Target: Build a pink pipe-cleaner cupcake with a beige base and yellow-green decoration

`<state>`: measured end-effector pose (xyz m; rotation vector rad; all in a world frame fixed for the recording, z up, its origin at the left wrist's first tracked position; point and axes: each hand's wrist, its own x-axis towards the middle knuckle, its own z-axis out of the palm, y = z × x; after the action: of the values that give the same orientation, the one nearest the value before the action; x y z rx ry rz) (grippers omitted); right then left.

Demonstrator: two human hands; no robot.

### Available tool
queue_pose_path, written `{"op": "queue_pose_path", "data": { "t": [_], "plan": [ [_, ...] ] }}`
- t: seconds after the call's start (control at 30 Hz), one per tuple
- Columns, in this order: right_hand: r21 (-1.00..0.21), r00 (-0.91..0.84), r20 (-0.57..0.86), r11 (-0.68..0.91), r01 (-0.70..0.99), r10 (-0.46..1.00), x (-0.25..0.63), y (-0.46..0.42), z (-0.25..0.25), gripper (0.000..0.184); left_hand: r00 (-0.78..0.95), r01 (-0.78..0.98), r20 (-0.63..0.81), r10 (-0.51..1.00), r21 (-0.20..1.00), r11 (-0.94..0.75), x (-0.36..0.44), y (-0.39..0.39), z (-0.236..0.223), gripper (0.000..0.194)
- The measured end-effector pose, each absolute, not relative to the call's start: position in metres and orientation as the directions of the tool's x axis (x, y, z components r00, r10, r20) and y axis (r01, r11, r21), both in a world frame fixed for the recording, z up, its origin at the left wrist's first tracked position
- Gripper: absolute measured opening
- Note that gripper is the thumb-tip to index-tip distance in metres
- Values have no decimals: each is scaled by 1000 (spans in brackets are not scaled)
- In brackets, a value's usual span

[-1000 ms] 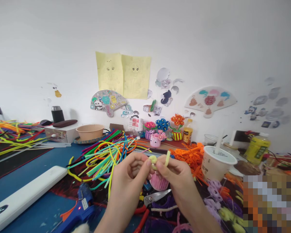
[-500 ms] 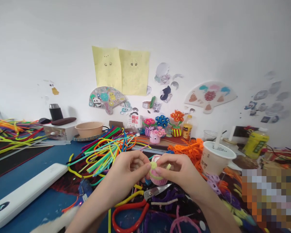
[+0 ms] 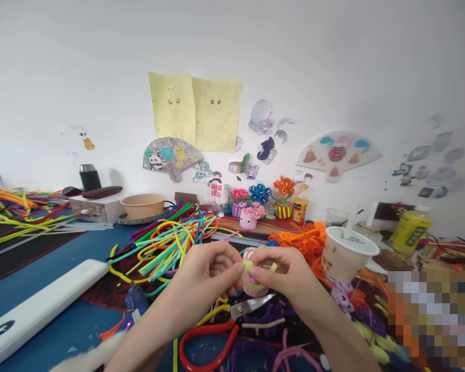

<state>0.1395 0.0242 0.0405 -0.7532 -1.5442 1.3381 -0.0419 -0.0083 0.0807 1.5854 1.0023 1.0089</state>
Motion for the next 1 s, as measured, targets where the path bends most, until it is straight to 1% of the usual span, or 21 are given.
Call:
{"op": "queue_pose_path", "data": {
  "t": [0.17,0.3,0.37,0.47,0.6,0.67,0.87,1.0],
  "plan": [
    [-971,-373,232,196,-134,898,139,22,41,26,298,142,134,945,973,-182,-41,-10,81,21],
    [-962,-280,228,170,-215,932,135,20,40,27,277,100,149,949,978,-183,-39,-9,80,24],
    [-944,-255,250,177,-277,934,131,19,40,25,251,54,173,952,980,-192,-36,-9,78,27],
    [-911,-278,299,186,-368,913,125,17,40,21,179,-45,231,956,973,-227,-31,-7,71,30],
    [-883,-199,335,233,-407,921,121,16,39,19,111,-219,307,945,935,-278,-24,-6,58,29],
    [-872,-175,353,255,-418,919,120,15,38,18,94,-251,344,934,916,-312,-21,-8,54,28],
    [-842,-94,381,303,-447,920,115,13,35,15,-19,-176,337,941,926,-335,-14,-13,52,19],
    [-821,-19,417,367,-438,909,109,12,33,15,-100,-119,376,921,914,-387,-9,-15,52,14]
  ]
}}
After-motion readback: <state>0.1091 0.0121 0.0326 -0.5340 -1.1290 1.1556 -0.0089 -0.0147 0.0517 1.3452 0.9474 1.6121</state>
